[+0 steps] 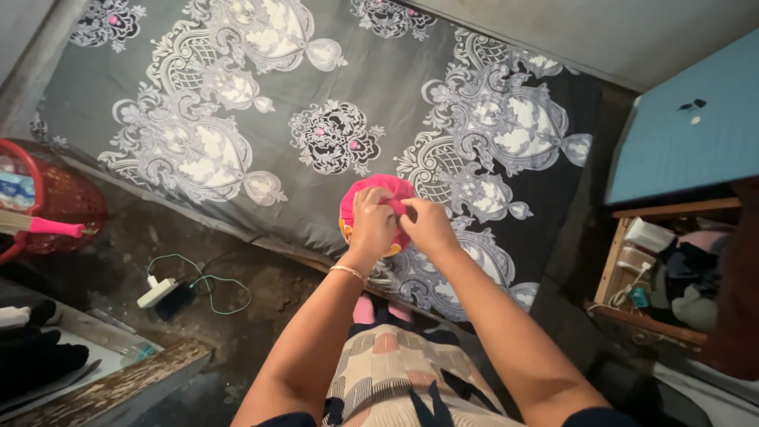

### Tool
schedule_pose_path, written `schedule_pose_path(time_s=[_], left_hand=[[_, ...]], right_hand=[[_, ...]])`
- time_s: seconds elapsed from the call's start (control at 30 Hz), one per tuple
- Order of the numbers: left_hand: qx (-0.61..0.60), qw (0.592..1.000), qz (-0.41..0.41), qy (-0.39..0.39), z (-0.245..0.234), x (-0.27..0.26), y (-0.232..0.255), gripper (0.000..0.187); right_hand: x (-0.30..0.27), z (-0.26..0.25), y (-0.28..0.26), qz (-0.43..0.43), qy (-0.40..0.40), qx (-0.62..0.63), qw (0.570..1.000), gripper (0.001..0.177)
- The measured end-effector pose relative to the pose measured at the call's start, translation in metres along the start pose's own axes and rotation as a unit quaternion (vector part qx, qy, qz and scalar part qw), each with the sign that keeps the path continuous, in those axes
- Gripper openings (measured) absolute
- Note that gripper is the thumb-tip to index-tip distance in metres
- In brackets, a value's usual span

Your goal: The person places a white cloth into a pink floral drawstring bag, pulls the drawstrings to close it, and sets the bag on a bed. Then the person picks up a stuffed elephant toy and places it in a corner of the room.

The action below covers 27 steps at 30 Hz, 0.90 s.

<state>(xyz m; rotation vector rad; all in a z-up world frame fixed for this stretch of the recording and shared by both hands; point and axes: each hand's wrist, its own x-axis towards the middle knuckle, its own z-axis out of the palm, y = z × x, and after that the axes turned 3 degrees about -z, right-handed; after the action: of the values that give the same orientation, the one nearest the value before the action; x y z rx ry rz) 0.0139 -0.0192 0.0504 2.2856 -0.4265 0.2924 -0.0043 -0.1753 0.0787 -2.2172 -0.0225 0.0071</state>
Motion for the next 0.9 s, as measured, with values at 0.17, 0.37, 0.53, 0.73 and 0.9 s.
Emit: schedule_pose_path(time_s=[0.17, 0.37, 0.53, 0.73, 0.9], left_hand=[[-0.253, 0.955, -0.157, 0.002, 0.016, -0.011, 0.013, 0.009], [-0.272, 0.898, -0.298, -0.177, -0.024, 0.006, 0.044, 0.026], [-0.108, 0.927, -0.227, -0.280, -0.044, 0.025, 0.062, 0.028], [-0.508, 0.824, -0.159, -0.195, -0.029, 0.024, 0.050, 0.022], [-0.558, 0.782, -0.192, -0.202, -0.031, 0.042, 0.057, 0.028]], right_hand=[[0.014, -0.005, 0.049, 0.030, 0.013, 0.018, 0.999, 0.029], [-0.001, -0.006, 0.074, 0.047, 0.029, 0.072, 0.996, 0.028], [0.002, -0.003, 0.061, -0.071, 0.056, 0.118, 0.989, 0.024], [0.002, -0.007, 0.053, 0.036, 0.049, 0.124, 0.990, 0.024], [0.005, -0.008, 0.044, -0.054, 0.060, -0.037, 0.996, 0.020]])
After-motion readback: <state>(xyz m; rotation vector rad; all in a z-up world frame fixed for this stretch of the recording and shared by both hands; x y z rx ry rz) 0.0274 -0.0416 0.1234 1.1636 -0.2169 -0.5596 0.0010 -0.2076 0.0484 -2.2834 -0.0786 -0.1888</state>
